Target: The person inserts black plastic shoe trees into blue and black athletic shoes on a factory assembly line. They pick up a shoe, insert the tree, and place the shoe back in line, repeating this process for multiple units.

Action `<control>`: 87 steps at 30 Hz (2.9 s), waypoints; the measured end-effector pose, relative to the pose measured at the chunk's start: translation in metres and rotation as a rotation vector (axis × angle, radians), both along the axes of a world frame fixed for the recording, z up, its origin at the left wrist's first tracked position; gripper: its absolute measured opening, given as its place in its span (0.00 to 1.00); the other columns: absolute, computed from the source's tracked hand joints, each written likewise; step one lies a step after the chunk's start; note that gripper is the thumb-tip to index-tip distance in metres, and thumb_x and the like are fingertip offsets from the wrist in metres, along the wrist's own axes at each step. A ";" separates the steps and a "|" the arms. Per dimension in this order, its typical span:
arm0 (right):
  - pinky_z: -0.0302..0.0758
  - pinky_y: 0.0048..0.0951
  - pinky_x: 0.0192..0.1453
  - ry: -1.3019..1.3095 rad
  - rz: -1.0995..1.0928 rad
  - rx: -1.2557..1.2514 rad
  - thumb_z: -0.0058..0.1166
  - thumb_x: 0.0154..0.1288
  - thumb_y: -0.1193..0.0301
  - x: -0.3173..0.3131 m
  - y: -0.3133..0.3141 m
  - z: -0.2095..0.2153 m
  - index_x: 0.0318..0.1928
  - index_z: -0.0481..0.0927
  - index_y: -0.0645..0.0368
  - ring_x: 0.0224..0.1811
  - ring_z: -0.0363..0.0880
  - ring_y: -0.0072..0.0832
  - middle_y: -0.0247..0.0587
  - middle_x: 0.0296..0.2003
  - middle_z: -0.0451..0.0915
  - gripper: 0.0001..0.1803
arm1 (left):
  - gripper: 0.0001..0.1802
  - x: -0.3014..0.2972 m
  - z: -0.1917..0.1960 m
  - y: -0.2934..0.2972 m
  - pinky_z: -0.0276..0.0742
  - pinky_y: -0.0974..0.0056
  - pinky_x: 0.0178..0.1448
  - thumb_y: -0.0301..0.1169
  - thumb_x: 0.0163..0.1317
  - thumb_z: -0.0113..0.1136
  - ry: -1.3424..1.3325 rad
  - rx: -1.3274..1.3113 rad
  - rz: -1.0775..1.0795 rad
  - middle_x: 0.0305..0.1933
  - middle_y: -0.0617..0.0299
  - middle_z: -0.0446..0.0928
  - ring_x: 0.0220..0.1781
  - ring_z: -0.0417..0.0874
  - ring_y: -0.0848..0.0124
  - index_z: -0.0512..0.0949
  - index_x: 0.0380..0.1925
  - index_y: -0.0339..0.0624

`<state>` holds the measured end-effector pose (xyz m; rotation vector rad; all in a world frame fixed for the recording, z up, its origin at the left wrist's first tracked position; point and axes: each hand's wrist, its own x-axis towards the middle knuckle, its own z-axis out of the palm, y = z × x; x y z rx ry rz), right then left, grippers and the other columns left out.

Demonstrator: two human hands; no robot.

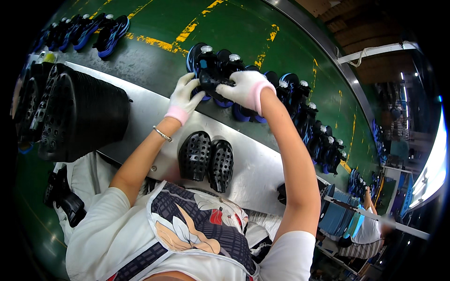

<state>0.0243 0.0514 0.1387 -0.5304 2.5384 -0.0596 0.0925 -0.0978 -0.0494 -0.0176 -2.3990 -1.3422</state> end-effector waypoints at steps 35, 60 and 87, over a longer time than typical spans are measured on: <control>0.78 0.38 0.54 0.176 0.114 0.128 0.62 0.51 0.72 -0.028 -0.113 -0.061 0.51 0.81 0.56 0.52 0.82 0.38 0.46 0.50 0.82 0.22 | 0.19 -0.004 -0.015 -0.025 0.65 0.56 0.67 0.30 0.58 0.62 -0.052 0.091 0.086 0.61 0.48 0.70 0.63 0.71 0.52 0.76 0.49 0.37; 0.78 0.42 0.41 0.545 -0.255 -0.381 0.48 0.67 0.61 0.124 0.084 -0.043 0.36 0.78 0.55 0.39 0.80 0.44 0.45 0.35 0.79 0.13 | 0.22 0.001 0.003 -0.031 0.63 0.56 0.68 0.25 0.59 0.57 0.079 -0.021 0.109 0.61 0.52 0.68 0.64 0.69 0.55 0.74 0.55 0.45; 0.73 0.45 0.37 0.815 -0.775 -0.440 0.50 0.63 0.66 0.326 0.225 -0.151 0.31 0.78 0.55 0.32 0.78 0.44 0.45 0.26 0.78 0.08 | 0.30 -0.048 0.080 0.036 0.74 0.55 0.41 0.33 0.55 0.64 -0.152 -0.455 -0.274 0.34 0.51 0.71 0.34 0.76 0.56 0.67 0.58 0.46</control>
